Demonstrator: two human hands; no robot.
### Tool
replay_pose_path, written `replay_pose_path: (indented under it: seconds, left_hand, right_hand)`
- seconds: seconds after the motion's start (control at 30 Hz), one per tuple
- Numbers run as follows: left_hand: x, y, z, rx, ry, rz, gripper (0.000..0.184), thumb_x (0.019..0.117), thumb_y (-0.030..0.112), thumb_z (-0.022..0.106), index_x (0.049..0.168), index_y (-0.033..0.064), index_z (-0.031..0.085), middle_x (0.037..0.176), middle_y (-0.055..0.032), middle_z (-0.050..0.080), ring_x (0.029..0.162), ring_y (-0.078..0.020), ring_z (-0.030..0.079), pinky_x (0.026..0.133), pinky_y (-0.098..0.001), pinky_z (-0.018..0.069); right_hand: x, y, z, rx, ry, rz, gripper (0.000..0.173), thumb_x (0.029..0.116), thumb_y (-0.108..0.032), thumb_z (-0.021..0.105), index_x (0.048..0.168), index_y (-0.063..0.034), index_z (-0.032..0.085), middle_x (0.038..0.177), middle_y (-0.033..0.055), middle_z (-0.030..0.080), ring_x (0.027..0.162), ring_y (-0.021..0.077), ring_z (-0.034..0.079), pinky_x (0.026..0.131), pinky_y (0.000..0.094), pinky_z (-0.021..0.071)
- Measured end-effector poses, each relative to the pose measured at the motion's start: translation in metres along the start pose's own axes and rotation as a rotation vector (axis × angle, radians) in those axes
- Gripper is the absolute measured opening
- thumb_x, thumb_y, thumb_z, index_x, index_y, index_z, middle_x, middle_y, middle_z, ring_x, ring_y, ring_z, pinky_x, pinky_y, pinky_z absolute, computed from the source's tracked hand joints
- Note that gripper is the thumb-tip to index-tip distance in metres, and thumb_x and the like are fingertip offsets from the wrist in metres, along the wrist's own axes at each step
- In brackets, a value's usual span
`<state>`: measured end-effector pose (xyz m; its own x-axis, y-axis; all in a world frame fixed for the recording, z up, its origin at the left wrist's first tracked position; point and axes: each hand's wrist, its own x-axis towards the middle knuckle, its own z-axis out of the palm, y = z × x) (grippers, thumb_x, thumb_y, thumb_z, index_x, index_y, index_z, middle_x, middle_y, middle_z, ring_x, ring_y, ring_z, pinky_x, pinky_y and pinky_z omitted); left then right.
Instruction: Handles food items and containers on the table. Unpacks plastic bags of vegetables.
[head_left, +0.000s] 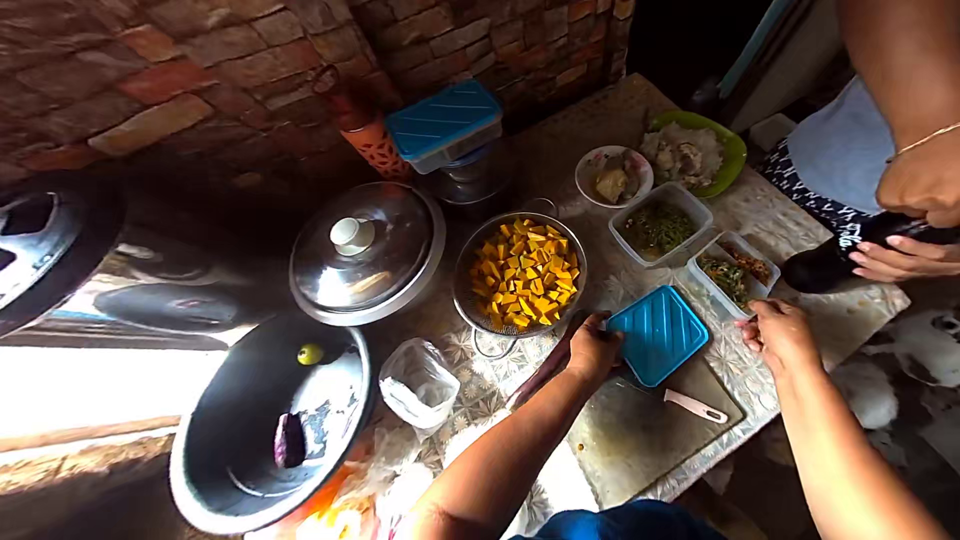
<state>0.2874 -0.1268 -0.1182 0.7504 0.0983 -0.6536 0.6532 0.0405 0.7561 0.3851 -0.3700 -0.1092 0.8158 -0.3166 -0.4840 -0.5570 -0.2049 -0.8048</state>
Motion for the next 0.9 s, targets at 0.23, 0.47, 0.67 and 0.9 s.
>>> replay_pose_path:
  seconds: [0.23,0.47,0.67,0.9]
  left_hand:
    - [0.054,0.032,0.038,0.055,-0.02,0.005,0.046,0.104,0.009,0.058,0.148,0.003,0.047,0.115,-0.0217,0.068,0.085,-0.0235,0.07,0.08,-0.0389,0.0583]
    - [0.096,0.046,0.074,-0.001,-0.001,0.012,0.044,0.1075,0.005,0.047,0.151,0.0005,0.045,0.128,-0.0236,0.064,0.097,-0.0261,0.071,0.089,-0.0399,0.0581]
    - [0.103,0.047,0.074,0.175,0.034,0.074,0.042,0.1077,0.011,0.047,0.148,0.001,0.05,0.136,-0.0245,0.062,0.124,-0.0348,0.062,0.107,-0.0498,0.0485]
    - [0.077,0.033,0.058,-0.004,-0.088,0.11,0.053,0.1056,0.005,0.051,0.155,-0.0022,0.035,0.145,-0.0258,0.053,0.124,-0.0337,0.062,0.104,-0.0464,0.0524]
  right_hand:
    - [-0.012,0.005,-0.01,0.0,0.068,-0.12,0.016,0.1078,-0.012,0.048,0.113,0.001,0.055,0.059,0.0004,0.056,0.038,0.0036,0.048,0.036,0.0186,0.0404]
    - [0.009,0.021,0.006,-0.197,0.057,-0.262,0.028,0.1054,-0.01,0.049,0.127,0.0071,0.056,0.077,0.0106,0.058,0.048,0.0115,0.053,0.046,0.029,0.0492]
    - [0.024,0.04,0.03,-0.291,-0.002,-0.22,0.038,0.1061,-0.011,0.051,0.14,0.0061,0.049,0.093,0.0198,0.062,0.056,0.0208,0.058,0.053,0.0392,0.0529]
    - [0.018,0.04,0.05,-0.143,0.051,-0.128,0.047,0.1085,-0.018,0.05,0.151,0.0004,0.04,0.099,0.0205,0.062,0.057,0.0201,0.061,0.051,0.0379,0.055]
